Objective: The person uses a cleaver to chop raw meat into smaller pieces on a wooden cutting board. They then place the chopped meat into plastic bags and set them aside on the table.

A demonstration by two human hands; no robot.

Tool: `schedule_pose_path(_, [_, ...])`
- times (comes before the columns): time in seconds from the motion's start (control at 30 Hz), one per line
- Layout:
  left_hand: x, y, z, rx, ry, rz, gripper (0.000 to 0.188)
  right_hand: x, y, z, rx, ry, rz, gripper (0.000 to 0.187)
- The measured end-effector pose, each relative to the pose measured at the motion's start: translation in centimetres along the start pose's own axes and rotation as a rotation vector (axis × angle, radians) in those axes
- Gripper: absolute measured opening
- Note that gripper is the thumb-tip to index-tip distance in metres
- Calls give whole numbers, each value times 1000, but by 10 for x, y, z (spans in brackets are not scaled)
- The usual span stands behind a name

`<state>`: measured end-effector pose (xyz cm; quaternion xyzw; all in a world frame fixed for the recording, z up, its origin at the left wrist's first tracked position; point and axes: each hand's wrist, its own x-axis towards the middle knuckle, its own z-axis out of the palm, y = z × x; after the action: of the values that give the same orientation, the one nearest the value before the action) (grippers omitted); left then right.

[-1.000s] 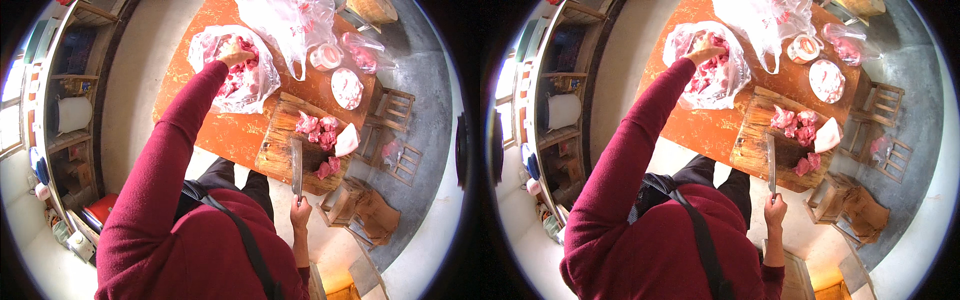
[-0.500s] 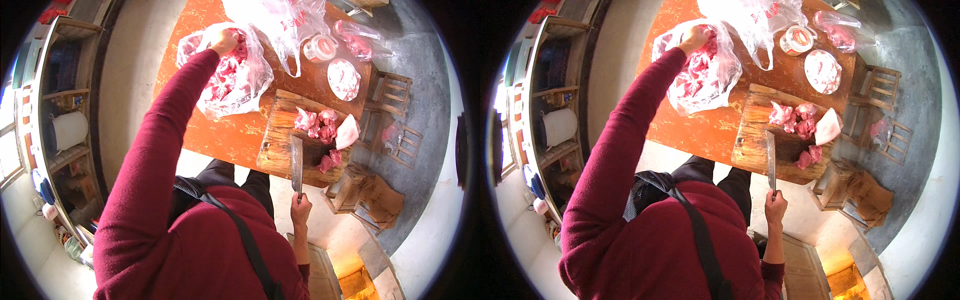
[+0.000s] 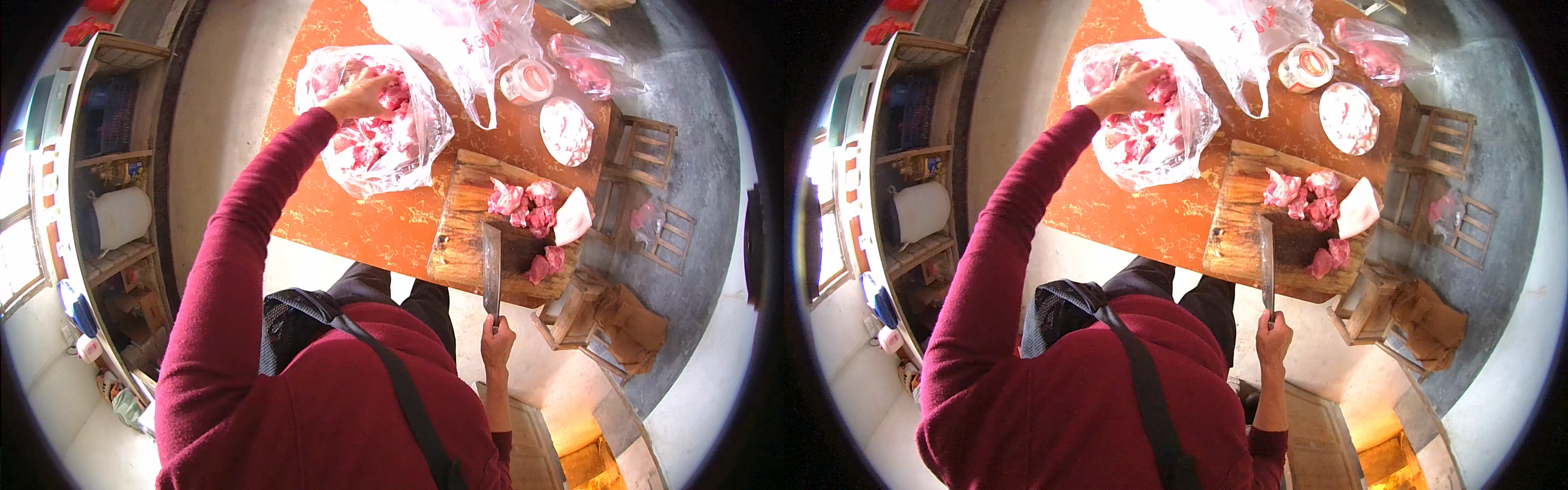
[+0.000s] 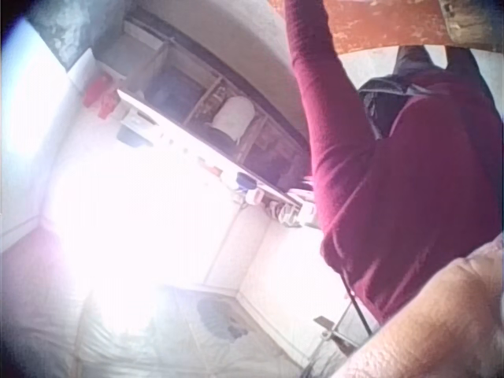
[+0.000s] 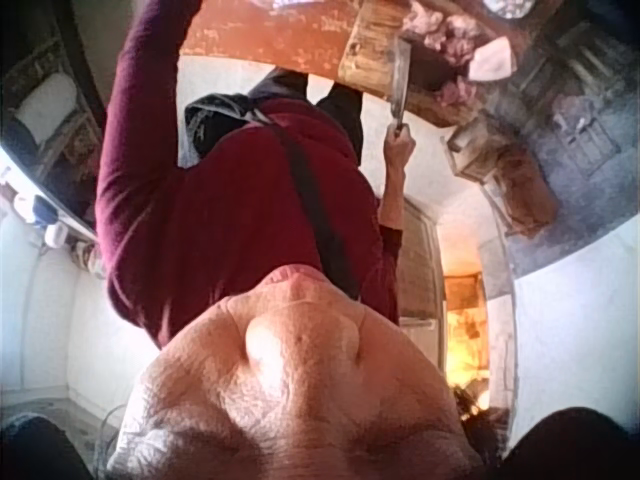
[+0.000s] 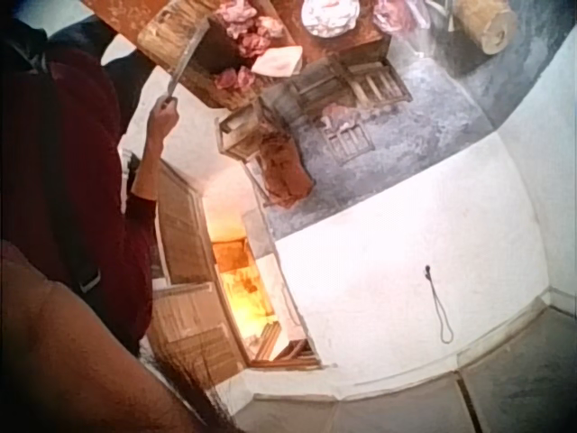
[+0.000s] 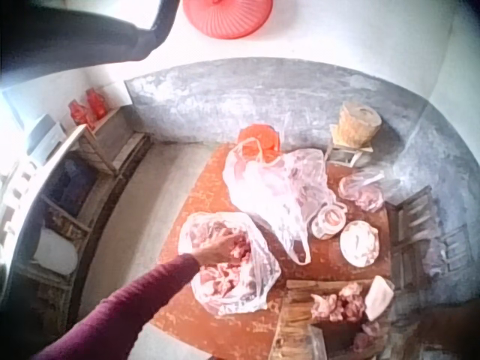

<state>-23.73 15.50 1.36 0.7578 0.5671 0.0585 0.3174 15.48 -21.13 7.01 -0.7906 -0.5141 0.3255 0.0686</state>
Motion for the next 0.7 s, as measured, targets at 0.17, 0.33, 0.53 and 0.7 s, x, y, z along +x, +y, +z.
schedule_pose_path(0.17, [23, -11, 32, 317, 13, -99, 80, 1, -3, 1, -17, 2, -32, 27])
schedule_pose_path(0.33, [29, 7, 15, 248, -168, -116, 66, 0, -7, 2, -13, 12, -14, 27])
schedule_pose_path(0.53, [43, -25, 49, 169, 146, -62, 33, 0, -8, 5, -3, 27, -16, 28])
schedule_pose_path(0.7, [33, -40, 15, -111, 61, 8, 28, 2, -8, 3, 25, 16, -15, 28])
